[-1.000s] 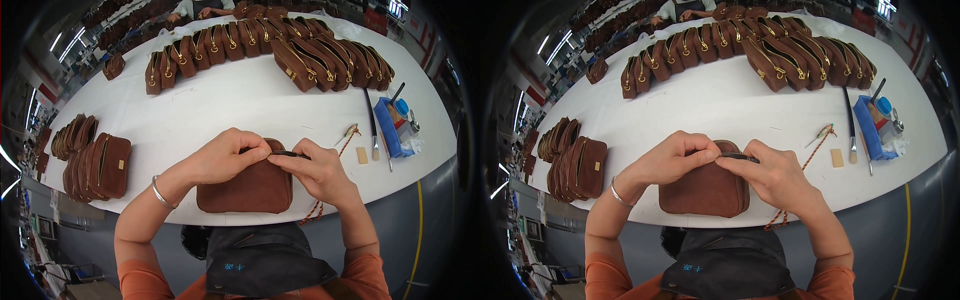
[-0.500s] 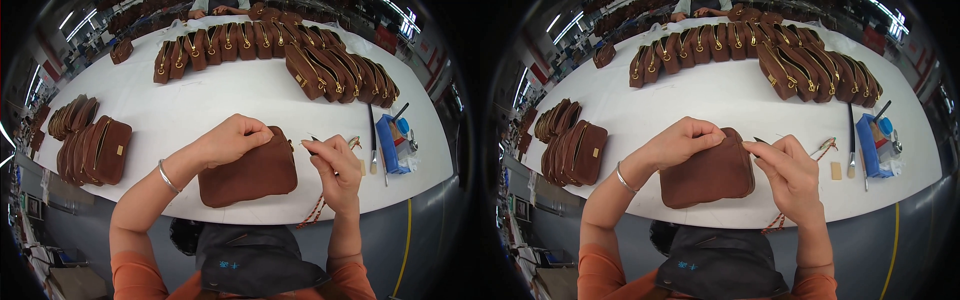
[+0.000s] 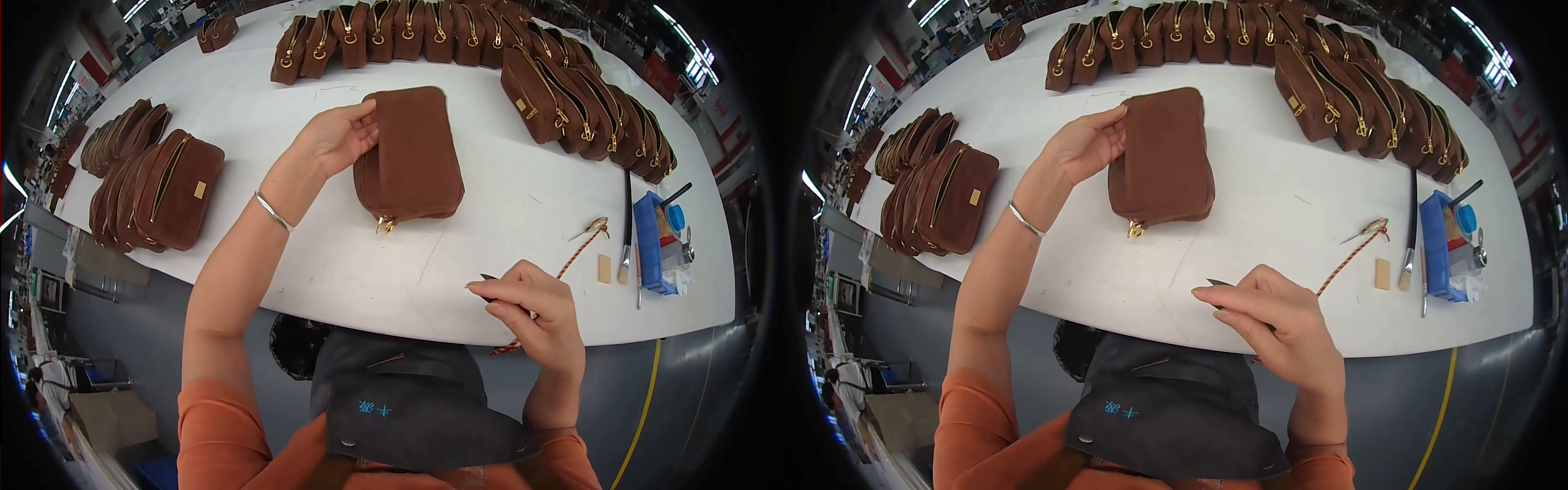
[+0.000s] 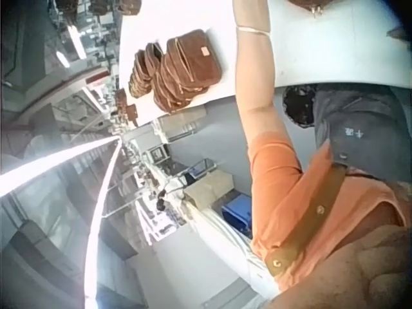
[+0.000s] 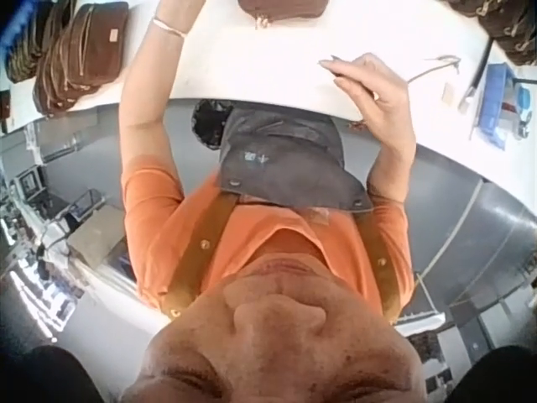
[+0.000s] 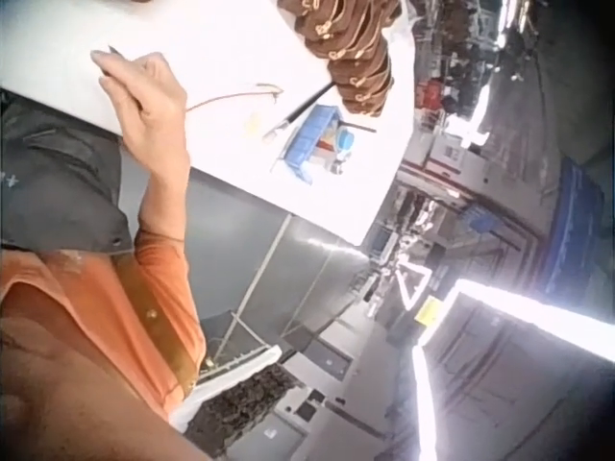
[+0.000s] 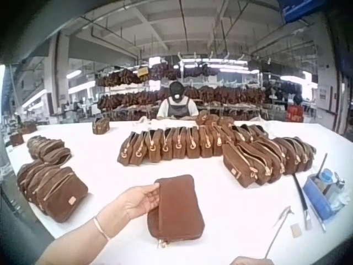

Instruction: Inspecting a finished leather pouch, trimming loose threads with snips, and marking points for adjustment with a pen.

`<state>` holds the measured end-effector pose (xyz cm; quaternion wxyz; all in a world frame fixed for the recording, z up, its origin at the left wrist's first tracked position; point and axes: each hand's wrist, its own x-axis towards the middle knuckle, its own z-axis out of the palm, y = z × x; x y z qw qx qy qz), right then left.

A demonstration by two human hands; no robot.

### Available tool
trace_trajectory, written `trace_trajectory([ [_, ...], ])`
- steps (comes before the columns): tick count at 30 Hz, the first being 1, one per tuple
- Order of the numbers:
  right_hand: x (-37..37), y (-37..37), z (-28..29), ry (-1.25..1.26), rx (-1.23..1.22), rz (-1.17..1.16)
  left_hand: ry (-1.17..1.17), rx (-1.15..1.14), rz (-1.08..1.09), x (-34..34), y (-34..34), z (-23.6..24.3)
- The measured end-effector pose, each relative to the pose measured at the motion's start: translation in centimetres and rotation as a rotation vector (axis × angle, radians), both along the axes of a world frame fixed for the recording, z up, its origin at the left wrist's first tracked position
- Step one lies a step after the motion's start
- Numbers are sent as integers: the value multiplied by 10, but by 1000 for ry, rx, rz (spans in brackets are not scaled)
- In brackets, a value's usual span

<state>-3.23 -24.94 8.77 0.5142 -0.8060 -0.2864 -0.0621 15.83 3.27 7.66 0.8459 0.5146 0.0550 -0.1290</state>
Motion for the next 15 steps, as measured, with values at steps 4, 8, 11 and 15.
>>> trace_trajectory([
  [4, 5, 0, -19, 80, -49, -36, 84, 12, -8, -6, 7, -21],
  [8, 11, -3, -32, 150, -85, -191, -118, 364, -9, -39, -7, -11],
  [11, 21, -8, -46, 153, -72, -356, -362, 766, -48, -57, -21, -14],
  [15, 24, -1, -43, 173, -72, -327, -499, 895, -3, -58, -36, -32],
])
